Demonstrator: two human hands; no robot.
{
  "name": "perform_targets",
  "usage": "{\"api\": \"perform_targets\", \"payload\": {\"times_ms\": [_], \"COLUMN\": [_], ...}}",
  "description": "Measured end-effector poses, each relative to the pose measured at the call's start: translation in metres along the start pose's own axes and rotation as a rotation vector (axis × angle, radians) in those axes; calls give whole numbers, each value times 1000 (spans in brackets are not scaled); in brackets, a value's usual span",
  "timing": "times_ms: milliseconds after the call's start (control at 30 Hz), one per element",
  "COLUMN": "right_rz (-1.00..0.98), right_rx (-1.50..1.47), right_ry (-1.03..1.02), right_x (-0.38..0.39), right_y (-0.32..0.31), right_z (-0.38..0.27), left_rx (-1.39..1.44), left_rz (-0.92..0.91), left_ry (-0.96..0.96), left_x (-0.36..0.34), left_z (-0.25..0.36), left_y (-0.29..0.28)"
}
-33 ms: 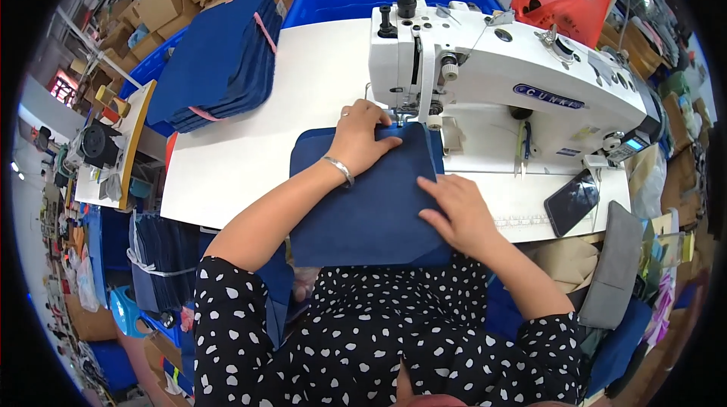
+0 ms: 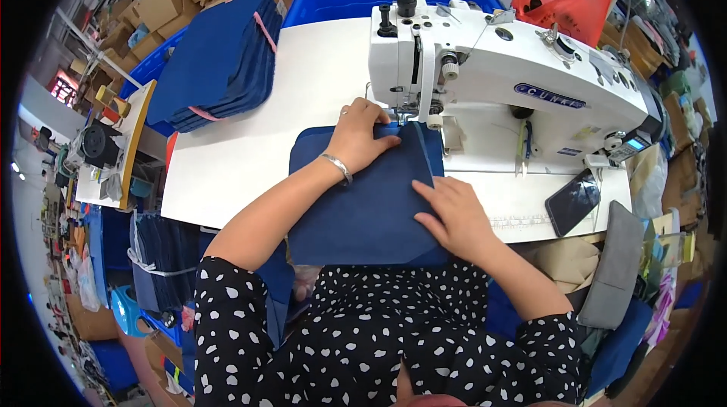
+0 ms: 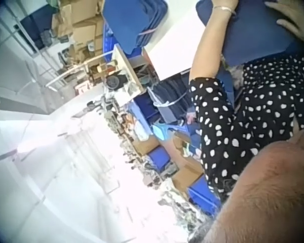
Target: Sewing together fabric components to manufacture pouches using an industrial sewing machine.
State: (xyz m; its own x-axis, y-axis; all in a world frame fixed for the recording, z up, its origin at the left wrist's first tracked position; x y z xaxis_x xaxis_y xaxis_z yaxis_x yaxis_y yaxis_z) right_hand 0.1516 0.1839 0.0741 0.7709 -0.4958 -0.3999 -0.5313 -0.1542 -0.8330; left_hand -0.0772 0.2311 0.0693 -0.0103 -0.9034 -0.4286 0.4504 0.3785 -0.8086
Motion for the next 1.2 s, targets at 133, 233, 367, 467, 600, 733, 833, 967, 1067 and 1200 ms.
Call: {"api": "perform_targets", "payload": {"times_ms": [133,233,367,467,600,733,833,967,1067,1200], "right_rz": [4,-24,38,115,189,231,246,256,284,362], "right_rx": [-87,-204,-349,-384,-323,-338,-357,-343,-344,-425], "right_ry": [50,129,382,537,557,605,629,638,648,667], "right_x": [-4,-5,-8,-14,-19,-17,-16,-16,-12,-12], "right_y": [4,2,-4,3,10,11,11,9,10,12], "right_z": [-12,-13,5,27,33,32,31,26,28,30], "left_rx": [142,154,212,213,129,101,160,89,171,379], "left_rz": [-360,-374,-310,-302,-246,-61,-163,-243,-198,-133], "left_ry": [-293,-266,-212,-232,-161,-35,-134,-138,-149,-173], "left_x": [-12,-3,15,22,26,26,20,22,28,39], "left_z": [-8,-13,-8,-1,6,14,14,15,18,23], "left_y": [-6,-7,-13,-11,-14,-16,-14,-11,-15,-28]}}
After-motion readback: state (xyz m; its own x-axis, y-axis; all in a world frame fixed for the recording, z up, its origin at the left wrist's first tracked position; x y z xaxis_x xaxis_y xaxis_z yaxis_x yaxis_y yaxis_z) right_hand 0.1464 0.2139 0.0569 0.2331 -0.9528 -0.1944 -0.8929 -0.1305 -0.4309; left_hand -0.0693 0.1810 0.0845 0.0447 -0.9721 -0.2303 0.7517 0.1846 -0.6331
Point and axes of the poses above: each hand's wrist, its own x-axis away from the middle knuckle, its own y-axis out of the palm, z = x × y, the point moved 5 cm from there along -x, towards the middle knuckle
